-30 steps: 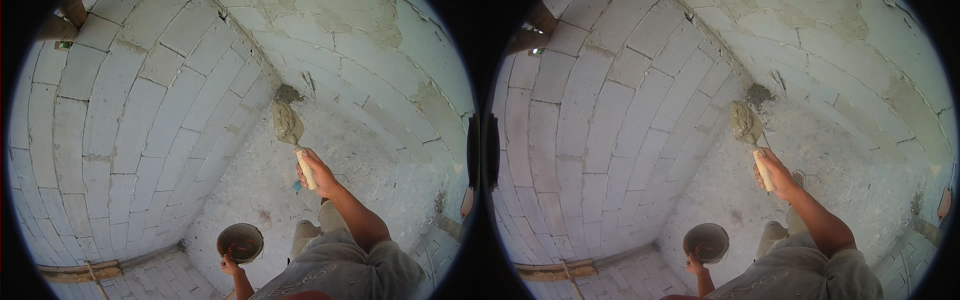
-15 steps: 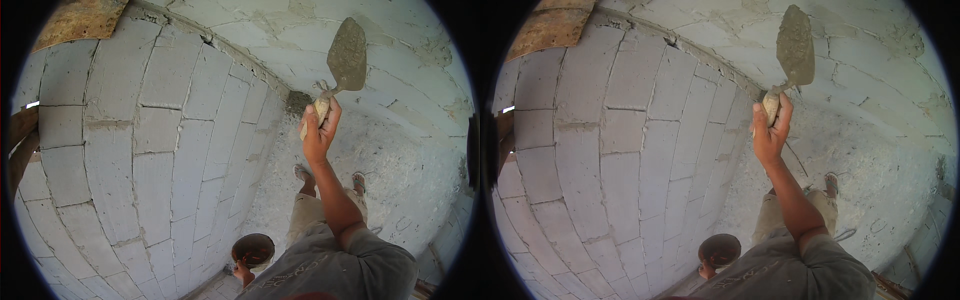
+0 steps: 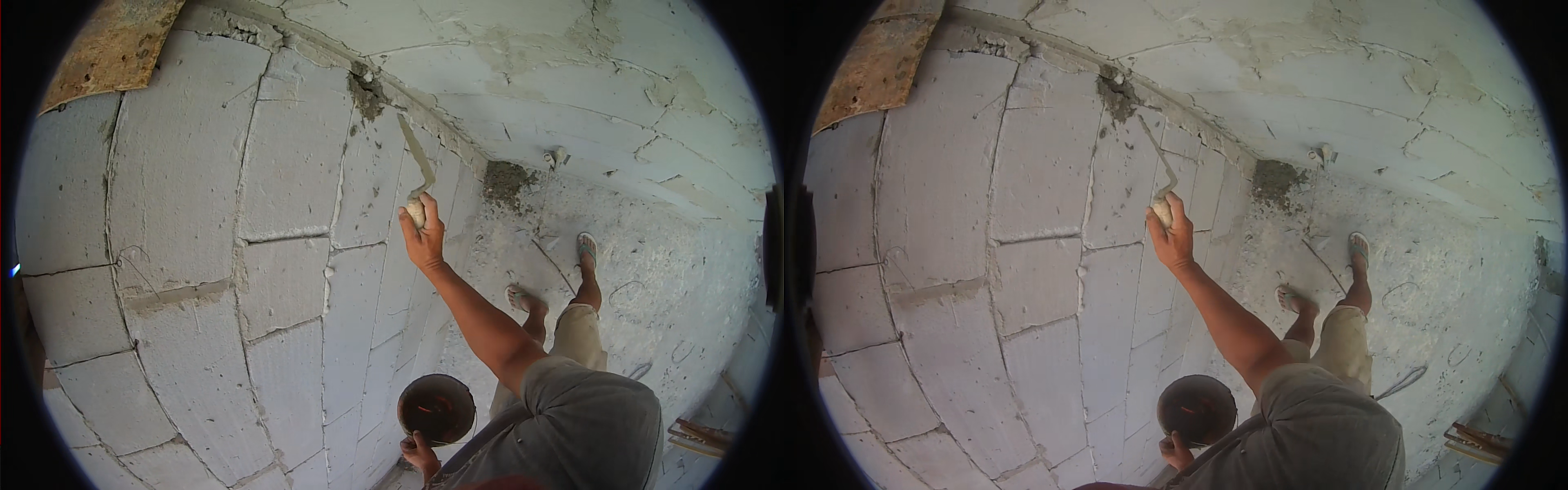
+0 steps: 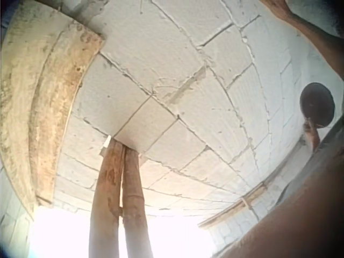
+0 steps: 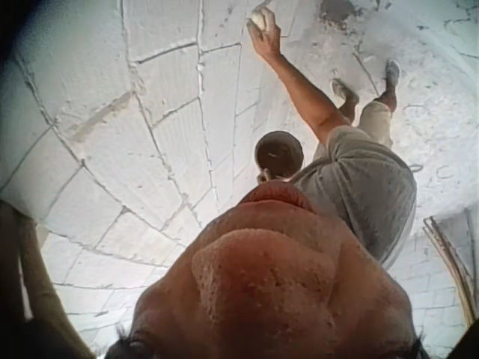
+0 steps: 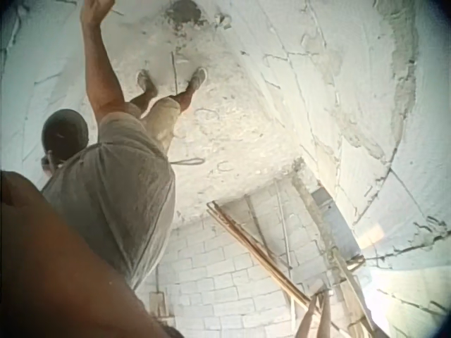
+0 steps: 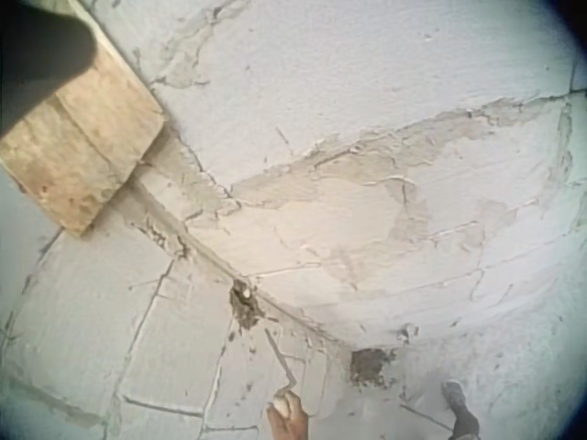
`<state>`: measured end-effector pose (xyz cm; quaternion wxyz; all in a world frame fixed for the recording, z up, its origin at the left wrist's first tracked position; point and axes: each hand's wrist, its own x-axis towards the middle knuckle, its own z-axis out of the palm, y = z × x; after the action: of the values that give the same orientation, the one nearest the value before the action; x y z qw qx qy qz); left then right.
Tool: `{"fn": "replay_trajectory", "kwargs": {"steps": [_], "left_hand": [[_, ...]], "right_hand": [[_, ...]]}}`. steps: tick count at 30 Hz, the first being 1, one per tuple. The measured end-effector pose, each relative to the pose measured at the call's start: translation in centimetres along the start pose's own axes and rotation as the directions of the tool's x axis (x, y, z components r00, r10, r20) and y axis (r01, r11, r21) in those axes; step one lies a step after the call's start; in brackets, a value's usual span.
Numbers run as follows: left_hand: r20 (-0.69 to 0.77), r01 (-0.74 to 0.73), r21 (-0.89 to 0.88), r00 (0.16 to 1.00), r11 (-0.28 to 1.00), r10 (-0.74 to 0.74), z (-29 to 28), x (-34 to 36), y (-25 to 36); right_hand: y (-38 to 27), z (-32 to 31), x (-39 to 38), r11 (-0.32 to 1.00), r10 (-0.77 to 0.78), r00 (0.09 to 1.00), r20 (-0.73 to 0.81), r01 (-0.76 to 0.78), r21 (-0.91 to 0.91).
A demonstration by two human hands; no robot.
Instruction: The person repositions a wooden ladder, scoops mortar from a bucket with a trowel, and applies the mortar onto the upper seam of a brick wall.
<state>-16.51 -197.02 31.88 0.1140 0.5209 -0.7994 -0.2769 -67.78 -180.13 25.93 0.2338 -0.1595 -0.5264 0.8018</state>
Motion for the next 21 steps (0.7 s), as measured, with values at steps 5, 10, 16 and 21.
{"fn": "replay_trajectory", "kwargs": {"steps": [5,10,16,21], "left_hand": [[0.115,-0.066,0.101,0.992,0.993,0.054,3.0,0.6,3.7],[0.166,-0.202,0.160,0.970,0.966,0.176,6.0,-1.4,10.5],[0.141,-0.214,0.157,0.971,0.964,0.193,5.0,-1.4,12.9],[0.100,-0.235,0.202,0.971,0.951,0.219,4.1,0.8,12.9]], "right_hand": [[-1.3,-5.9,-2.2,0.915,0.399,0.917,-0.017,-0.397,0.070],[-3.3,-2.2,4.1,0.721,0.651,0.750,0.117,-0.659,0.214],[-9.4,4.9,8.7,0.566,0.676,0.690,0.259,-0.711,0.419],[-11.1,4.0,9.1,0.495,0.707,0.644,0.293,-0.746,0.446]]}}
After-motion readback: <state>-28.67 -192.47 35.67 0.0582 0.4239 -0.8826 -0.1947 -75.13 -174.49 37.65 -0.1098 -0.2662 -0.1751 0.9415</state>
